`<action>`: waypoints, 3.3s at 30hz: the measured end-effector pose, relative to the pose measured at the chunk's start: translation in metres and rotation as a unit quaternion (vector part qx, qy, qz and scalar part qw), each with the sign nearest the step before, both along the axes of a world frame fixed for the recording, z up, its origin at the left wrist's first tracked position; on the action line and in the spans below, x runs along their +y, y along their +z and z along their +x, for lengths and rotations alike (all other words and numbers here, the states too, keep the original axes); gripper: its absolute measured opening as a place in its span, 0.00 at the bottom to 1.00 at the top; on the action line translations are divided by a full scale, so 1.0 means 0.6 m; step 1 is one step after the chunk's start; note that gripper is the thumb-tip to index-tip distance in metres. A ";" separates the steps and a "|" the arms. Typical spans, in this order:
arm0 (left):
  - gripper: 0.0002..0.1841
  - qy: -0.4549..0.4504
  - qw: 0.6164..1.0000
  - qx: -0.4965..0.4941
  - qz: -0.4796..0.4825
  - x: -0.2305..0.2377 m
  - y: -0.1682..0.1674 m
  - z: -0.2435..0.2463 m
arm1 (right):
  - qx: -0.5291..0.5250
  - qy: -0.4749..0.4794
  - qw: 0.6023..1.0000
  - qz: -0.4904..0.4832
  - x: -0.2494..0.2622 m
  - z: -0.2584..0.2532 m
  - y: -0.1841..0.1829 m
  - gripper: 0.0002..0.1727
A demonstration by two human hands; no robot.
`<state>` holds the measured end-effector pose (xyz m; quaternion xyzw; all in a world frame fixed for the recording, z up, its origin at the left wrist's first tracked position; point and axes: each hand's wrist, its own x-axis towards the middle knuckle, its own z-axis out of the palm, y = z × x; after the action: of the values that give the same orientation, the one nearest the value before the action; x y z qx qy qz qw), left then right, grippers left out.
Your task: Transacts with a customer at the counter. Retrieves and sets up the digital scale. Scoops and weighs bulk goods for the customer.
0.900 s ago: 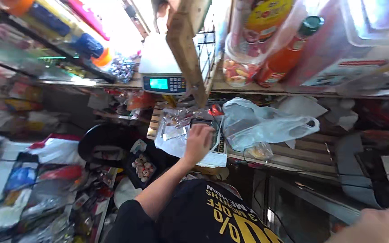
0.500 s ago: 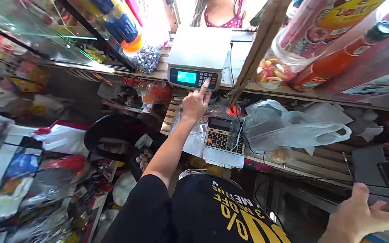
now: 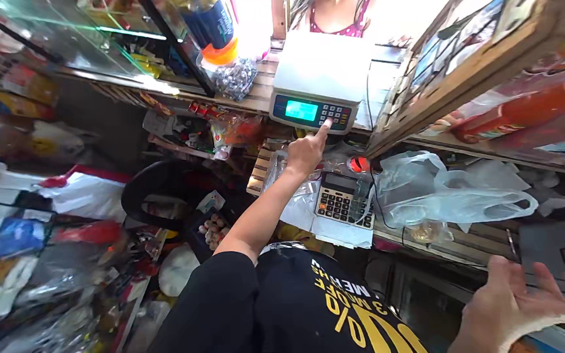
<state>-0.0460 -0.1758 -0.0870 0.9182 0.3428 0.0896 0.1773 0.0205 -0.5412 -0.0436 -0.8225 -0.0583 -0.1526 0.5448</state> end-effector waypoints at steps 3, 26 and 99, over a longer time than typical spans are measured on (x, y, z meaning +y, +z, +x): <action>0.25 -0.013 0.999 -0.015 -0.035 0.002 0.005 -0.011 | -0.030 0.053 0.998 -0.008 0.030 -0.016 0.015 0.48; 0.32 0.735 0.661 -0.101 -0.107 0.435 -0.162 -0.892 | -0.004 0.660 0.726 -0.193 0.386 -0.258 -0.004 0.15; 0.19 0.623 0.663 -0.334 -0.246 0.272 -0.113 -1.039 | -0.048 0.712 0.633 -0.301 0.392 -0.318 0.012 0.20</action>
<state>-0.6695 -0.0125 -0.1548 0.3211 0.7621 0.3925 0.4026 -0.1703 -0.3062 -0.0365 -0.6357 -0.6944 0.2695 0.2025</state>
